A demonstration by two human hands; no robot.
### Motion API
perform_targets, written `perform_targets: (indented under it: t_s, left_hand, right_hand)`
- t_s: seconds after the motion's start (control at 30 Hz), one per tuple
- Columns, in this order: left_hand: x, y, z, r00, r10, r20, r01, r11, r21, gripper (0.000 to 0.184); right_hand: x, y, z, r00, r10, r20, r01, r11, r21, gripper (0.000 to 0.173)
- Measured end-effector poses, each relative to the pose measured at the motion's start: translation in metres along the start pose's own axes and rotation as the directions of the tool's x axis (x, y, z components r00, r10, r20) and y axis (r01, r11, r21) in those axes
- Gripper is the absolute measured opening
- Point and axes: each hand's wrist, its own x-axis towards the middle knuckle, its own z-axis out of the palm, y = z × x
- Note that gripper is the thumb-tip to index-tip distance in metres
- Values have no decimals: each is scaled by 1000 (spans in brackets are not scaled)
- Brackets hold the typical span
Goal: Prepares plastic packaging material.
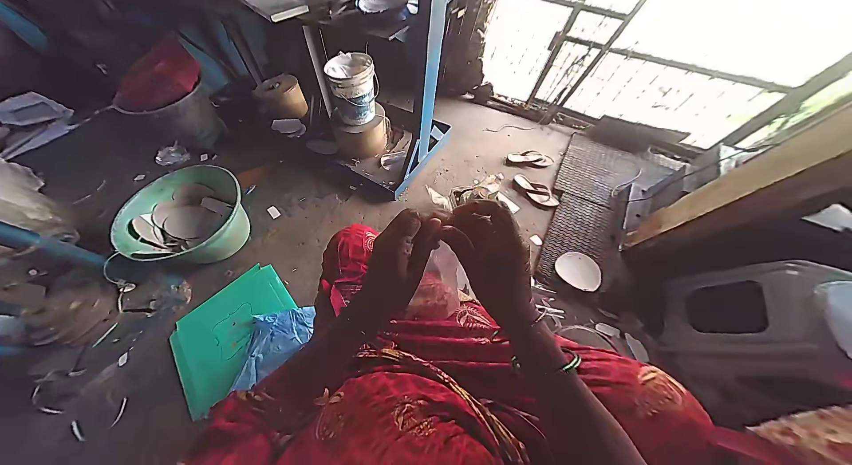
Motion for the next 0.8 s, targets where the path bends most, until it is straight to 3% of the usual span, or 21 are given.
perform_targets:
  t_s: [0.2, 0.33, 0.47, 0.53, 0.63, 0.8]
  left_hand:
    - [2, 7, -5, 982, -186, -11, 181, 966, -183, 9]
    - [3, 7, -12, 952, -291, 95, 306, 901, -307, 8]
    - [4, 11, -12, 913, -366, 181, 407, 777, -480, 3]
    - [1, 7, -13, 910, -343, 233, 413, 717, -561, 7]
    - [-4, -3, -14, 887, -336, 316, 454, 514, -728, 16]
    - [-7, -4, -15, 858, -432, 278, 481, 486, -730, 16]
  right_hand:
    - [1, 10, 2, 995, -89, -53, 85, 993, -83, 9]
    - [0, 10, 0, 993, -110, 48, 117, 976, -184, 9]
    - [0, 14, 5, 988, -124, 90, 125, 992, -1, 7]
    - [-2, 12, 6, 994, -45, 101, 36, 995, 88, 7]
    - [-2, 15, 5, 992, 70, 107, -101, 945, 310, 13]
    - [-1, 17, 2, 990, 98, 101, -128, 926, 356, 13]
